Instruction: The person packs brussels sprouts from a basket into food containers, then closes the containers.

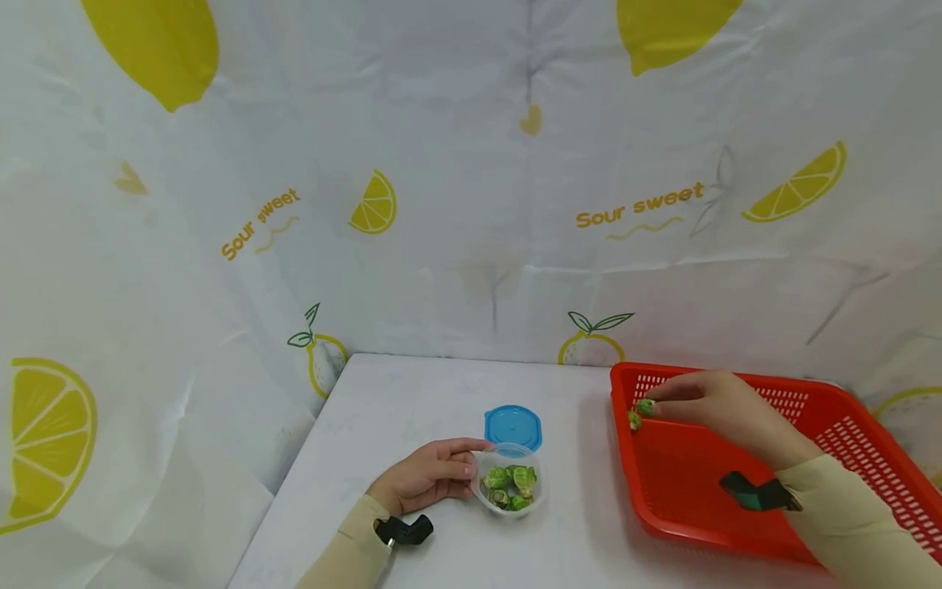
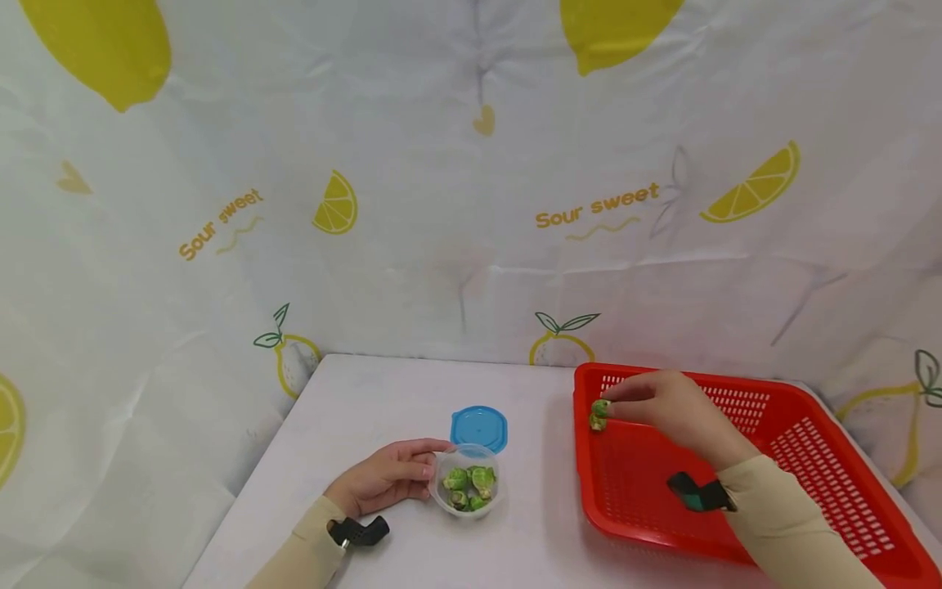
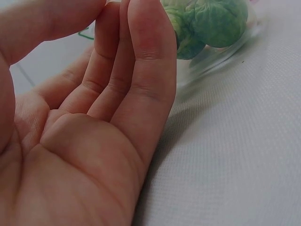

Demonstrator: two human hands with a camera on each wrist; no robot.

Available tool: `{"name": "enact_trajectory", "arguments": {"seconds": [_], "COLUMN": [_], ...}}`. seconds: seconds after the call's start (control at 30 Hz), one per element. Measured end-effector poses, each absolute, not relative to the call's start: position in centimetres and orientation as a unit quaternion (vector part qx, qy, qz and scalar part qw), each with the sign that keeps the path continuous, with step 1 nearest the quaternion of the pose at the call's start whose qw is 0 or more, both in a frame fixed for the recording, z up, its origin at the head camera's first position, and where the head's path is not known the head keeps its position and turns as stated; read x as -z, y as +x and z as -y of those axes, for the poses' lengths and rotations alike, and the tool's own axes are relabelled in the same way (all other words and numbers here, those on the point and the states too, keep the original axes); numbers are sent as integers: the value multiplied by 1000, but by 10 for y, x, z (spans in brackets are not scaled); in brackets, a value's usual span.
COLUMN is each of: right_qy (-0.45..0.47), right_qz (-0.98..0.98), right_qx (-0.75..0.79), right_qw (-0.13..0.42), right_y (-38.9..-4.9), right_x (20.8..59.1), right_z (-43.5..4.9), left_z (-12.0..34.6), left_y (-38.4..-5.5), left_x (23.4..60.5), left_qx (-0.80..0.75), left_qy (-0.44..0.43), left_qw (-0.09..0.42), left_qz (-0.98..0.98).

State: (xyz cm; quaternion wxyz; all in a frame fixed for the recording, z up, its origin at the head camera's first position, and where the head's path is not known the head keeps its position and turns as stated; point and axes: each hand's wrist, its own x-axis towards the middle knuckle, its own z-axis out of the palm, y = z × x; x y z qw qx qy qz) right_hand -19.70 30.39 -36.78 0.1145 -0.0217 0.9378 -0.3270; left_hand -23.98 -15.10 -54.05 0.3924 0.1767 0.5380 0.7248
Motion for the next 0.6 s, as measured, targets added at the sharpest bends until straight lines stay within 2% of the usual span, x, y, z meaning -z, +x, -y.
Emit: {"name": "enact_trajectory", "arguments": {"seconds": [0.2, 0.6], "right_qy": [-48, -117], "right_qz": [-922, -896], "right_qx": [369, 415], "right_qw": [111, 103], "right_y": [-193, -198], "right_x": [364, 384], "right_z": [-261, -176], "left_z": [150, 150], "left_y": [-240, -240], "left_x": [537, 537], "left_qx": [-723, -724], "left_qy": [178, 172], "left_qw": [393, 391], "left_qz": [-540, -542]}}
